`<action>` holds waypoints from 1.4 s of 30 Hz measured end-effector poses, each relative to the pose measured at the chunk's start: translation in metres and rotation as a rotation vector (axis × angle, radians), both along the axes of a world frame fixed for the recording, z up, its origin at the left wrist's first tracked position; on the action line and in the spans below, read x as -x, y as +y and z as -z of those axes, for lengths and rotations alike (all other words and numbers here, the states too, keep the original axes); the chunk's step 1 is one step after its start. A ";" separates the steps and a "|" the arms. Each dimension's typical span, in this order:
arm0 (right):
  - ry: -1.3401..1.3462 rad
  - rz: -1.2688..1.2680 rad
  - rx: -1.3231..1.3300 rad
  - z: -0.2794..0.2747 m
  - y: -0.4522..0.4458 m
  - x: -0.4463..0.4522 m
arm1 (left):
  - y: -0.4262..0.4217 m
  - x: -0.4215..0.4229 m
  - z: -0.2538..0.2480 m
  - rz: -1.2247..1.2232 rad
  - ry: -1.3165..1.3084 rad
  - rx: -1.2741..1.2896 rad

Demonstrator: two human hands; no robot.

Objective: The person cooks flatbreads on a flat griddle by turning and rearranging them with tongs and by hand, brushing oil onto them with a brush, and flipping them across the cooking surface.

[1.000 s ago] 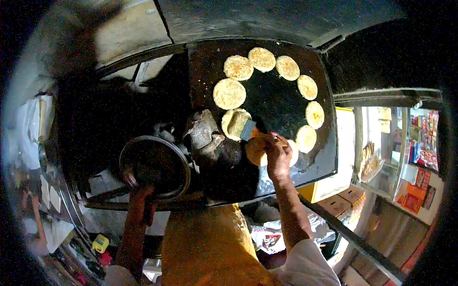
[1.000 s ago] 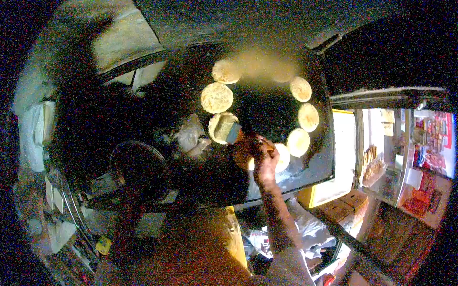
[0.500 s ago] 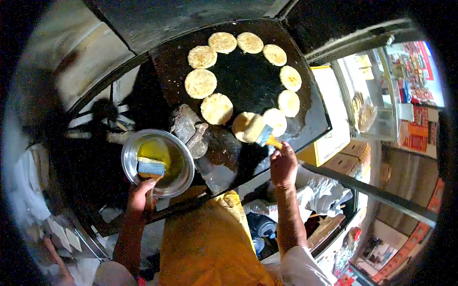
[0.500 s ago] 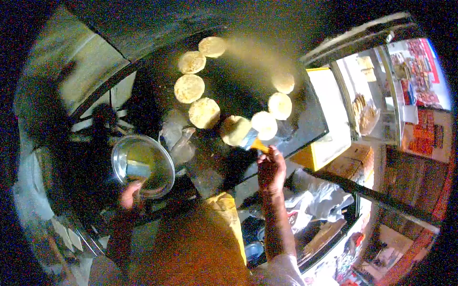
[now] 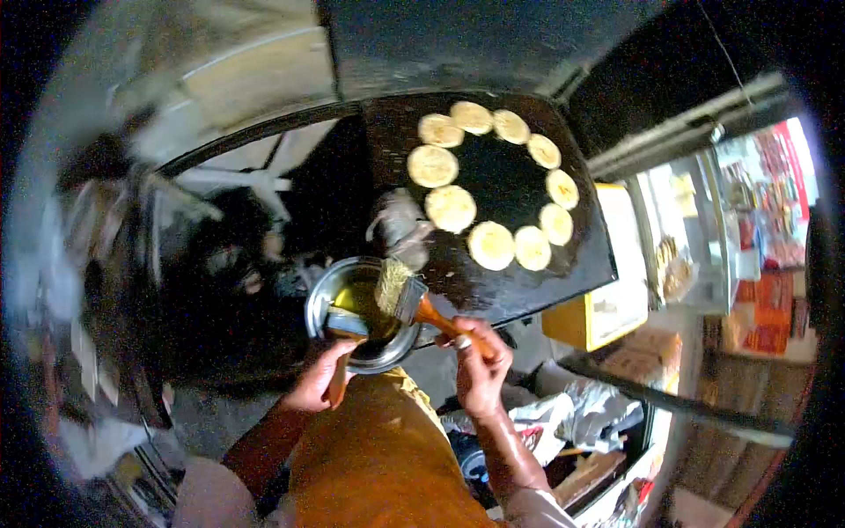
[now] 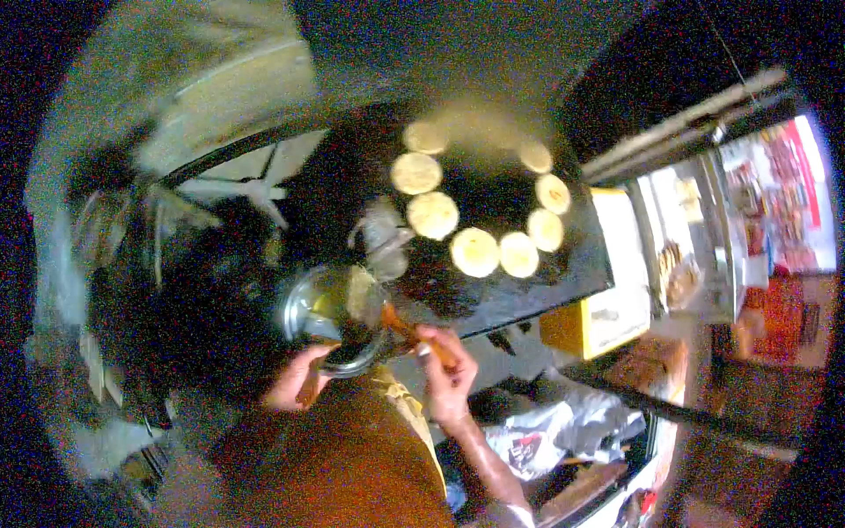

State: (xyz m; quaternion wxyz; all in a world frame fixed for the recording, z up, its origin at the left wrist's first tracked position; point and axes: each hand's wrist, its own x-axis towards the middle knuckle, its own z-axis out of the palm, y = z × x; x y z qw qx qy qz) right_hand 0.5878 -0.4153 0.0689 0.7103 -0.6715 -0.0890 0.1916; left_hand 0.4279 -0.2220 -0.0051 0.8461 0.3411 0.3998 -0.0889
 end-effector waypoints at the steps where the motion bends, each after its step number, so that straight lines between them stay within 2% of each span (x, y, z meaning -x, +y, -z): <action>1: -0.174 -0.124 0.116 -0.005 0.008 0.015 | -0.004 0.012 -0.012 0.004 -0.010 -0.013; 2: -0.520 -0.315 0.224 -0.002 0.010 0.022 | -0.009 0.020 -0.029 -0.065 -0.029 -0.004; 4: -0.686 -0.584 0.291 -0.011 0.016 0.053 | -0.015 0.039 -0.056 -0.270 -0.003 0.078; 5: -0.786 -0.682 0.311 -0.019 0.021 0.067 | -0.004 0.056 -0.066 -0.228 0.136 0.321; 6: -0.762 -0.716 0.264 -0.027 0.022 0.083 | -0.014 0.077 -0.051 -0.289 -0.197 -0.336; 7: -0.736 -0.742 0.236 -0.030 0.021 0.097 | -0.013 0.091 -0.043 -0.353 -0.229 -0.237; 9: -0.701 -0.712 0.229 -0.020 0.015 0.121 | -0.001 0.124 -0.034 -0.482 -0.160 0.246; 10: -0.636 -0.702 0.249 -0.016 0.012 0.133 | 0.006 0.143 -0.034 -0.526 -0.140 0.326; 11: -0.570 -0.686 0.271 -0.010 0.007 0.145 | 0.014 0.162 -0.036 -0.584 -0.180 0.258; 12: -0.486 -0.682 0.345 -0.002 0.001 0.157 | 0.021 0.181 -0.034 -0.609 -0.199 0.156; 13: -0.497 -0.696 0.335 0.009 -0.005 0.160 | 0.032 0.202 -0.029 -0.595 -0.222 -0.032; 15: -0.469 -0.764 0.553 0.030 -0.018 0.176 | 0.055 0.253 -0.019 -0.526 -0.215 -0.481; 18: -0.588 -0.874 0.492 0.095 -0.051 0.194 | 0.106 0.341 0.003 -0.299 -0.141 -1.599; 19: -0.589 -0.878 0.490 0.096 -0.042 0.205 | 0.133 0.365 -0.003 -0.267 -0.155 -1.537; 21: -0.518 -0.954 0.581 0.096 -0.021 0.232 | 0.184 0.420 0.026 -0.246 0.088 -1.476; 23: -0.490 -0.935 0.564 0.128 -0.009 0.264 | 0.227 0.461 0.002 -0.259 0.045 -1.660; 25: -0.329 -0.921 0.691 0.135 0.019 0.300 | 0.276 0.503 0.014 -0.334 0.169 -1.777; 26: -0.393 -0.964 0.810 0.138 0.034 0.319 | 0.301 0.523 0.016 -0.302 0.228 -1.971; 27: -0.394 -0.965 0.819 0.149 0.036 0.328 | 0.319 0.529 0.011 -0.263 0.283 -2.168; 28: -0.418 -1.000 0.771 0.160 0.039 0.343 | 0.336 0.543 0.001 -0.311 0.341 -2.007; 29: -0.440 -1.032 0.719 0.166 0.044 0.357 | 0.356 0.542 -0.012 -0.345 0.276 -2.011; 31: -0.425 -0.995 0.703 0.110 0.095 0.392 | 0.404 0.572 0.023 -0.440 -0.029 -1.715; 33: 0.024 -0.830 0.761 0.078 0.119 0.408 | 0.429 0.571 0.055 -0.680 -0.176 -1.362; 34: 0.019 -0.826 0.778 0.076 0.121 0.409 | 0.447 0.569 0.065 -0.880 -0.224 -1.065; 36: -0.280 -0.941 0.839 0.070 0.123 0.414 | 0.489 0.579 0.086 -1.037 -0.279 -0.392; 37: -0.280 -0.942 0.853 0.068 0.124 0.415 | 0.507 0.578 0.084 -1.157 -0.259 -0.067; 39: -0.294 -0.967 0.944 0.069 0.126 0.414 | 0.507 0.566 0.073 -1.247 -0.227 -0.190; 40: -0.409 -0.942 0.900 0.073 0.133 0.415 | 0.510 0.569 0.072 -1.179 -0.148 -0.186; 41: -0.402 -0.945 0.903 0.069 0.135 0.416 | 0.495 0.571 0.074 -1.178 -0.141 -0.184; 42: -0.255 -0.917 0.896 0.051 0.155 0.420 | 0.461 0.555 0.039 -1.192 -0.057 -0.364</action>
